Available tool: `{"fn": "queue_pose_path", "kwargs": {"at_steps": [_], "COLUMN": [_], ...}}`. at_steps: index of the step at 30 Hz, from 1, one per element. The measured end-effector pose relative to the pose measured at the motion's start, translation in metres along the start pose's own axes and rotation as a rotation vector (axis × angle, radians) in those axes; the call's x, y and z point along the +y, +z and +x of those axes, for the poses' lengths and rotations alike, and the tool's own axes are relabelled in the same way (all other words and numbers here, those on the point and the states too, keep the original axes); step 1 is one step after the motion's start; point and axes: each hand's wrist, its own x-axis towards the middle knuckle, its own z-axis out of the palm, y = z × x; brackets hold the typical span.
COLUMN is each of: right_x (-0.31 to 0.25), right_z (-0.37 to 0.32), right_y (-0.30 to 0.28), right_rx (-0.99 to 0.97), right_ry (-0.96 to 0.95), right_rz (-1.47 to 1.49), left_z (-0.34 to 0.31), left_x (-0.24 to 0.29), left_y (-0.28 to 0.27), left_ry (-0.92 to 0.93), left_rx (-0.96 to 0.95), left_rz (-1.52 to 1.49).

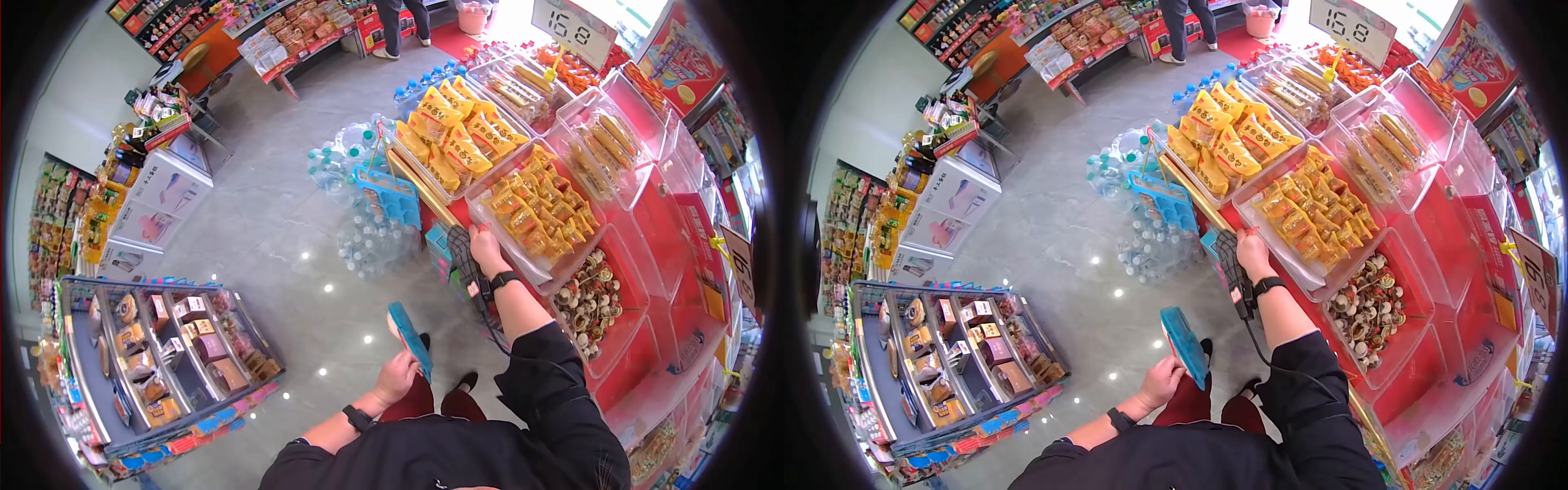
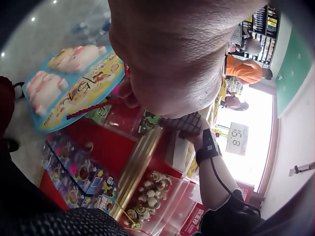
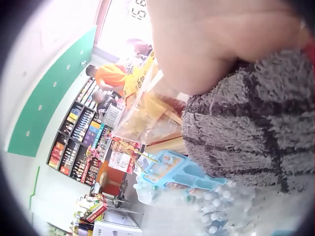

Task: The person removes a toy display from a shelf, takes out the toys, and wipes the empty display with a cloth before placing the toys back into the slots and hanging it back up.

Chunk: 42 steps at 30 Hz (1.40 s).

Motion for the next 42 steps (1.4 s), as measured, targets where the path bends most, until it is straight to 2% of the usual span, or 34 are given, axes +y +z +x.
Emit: {"fn": "queue_pose_path", "kwargs": {"at_steps": [1,6,8,9,11,13,15,17,19,21,22,25,28,33,36,38,39,42], "right_x": [-0.001,-0.02,-0.024,-0.022,-0.011,0.023,0.065,0.098,0.125,0.129,0.128,0.132,0.14,0.147,0.164,0.171,0.173,0.176], "right_z": [0.002,-0.006,-0.028,-0.046,-0.097,-0.152,-0.203,-0.256,-0.308,-0.352,-0.371,-0.417,-0.455,-0.483,-0.479,-0.467,-0.458,-0.421], "right_y": [0.001,-0.008,-0.018,-0.032,-0.069,-0.107,-0.139,-0.164,-0.173,-0.181,-0.18,-0.169,-0.15,-0.144,-0.138,-0.139,-0.142,-0.152], "right_rx": [0.01,-0.21,-0.031,-0.127,-0.187,-0.256,-0.261,-0.237,-0.213,-0.284,-0.27,-0.374,-0.369,-0.354,-0.301,-0.174,-0.162,-0.051], "right_ry": [-0.171,-0.107,0.145,0.183,0.033,-0.034,0.037,0.194,0.284,0.377,0.357,0.455,0.443,0.504,0.52,0.455,0.462,0.328], "right_rz": [-0.083,-0.209,0.233,0.208,0.194,0.304,0.285,0.207,0.076,-0.023,-0.077,0.005,0.055,0.143,0.13,0.158,0.162,0.122], "left_z": [0.002,0.017,0.015,0.018,0.02,0.025,0.029,0.032,0.038,0.043,0.047,0.062,0.074,0.087,0.099,0.108,0.112,0.124], "left_x": [0.002,0.015,0.017,0.019,0.024,0.033,0.042,0.05,0.057,0.061,0.066,0.077,0.085,0.104,0.119,0.126,0.13,0.142], "left_y": [-0.002,-0.002,0.003,0.005,0.009,0.013,0.018,0.026,0.035,0.046,0.051,0.068,0.086,0.114,0.128,0.135,0.139,0.149], "left_ry": [-0.008,-0.003,0.023,0.023,0.052,0.052,0.138,0.151,0.179,0.149,0.164,0.163,0.181,0.255,0.215,0.283,0.337,0.394], "left_rx": [-0.012,-0.046,-0.069,-0.083,-0.08,-0.108,-0.109,-0.128,-0.142,-0.133,-0.119,-0.053,0.009,-0.011,-0.022,-0.02,-0.009,-0.038], "left_rz": [0.001,-0.021,-0.038,-0.041,-0.035,-0.048,-0.042,-0.04,-0.044,0.011,0.034,0.052,0.073,0.09,0.064,0.088,0.11,0.1]}}
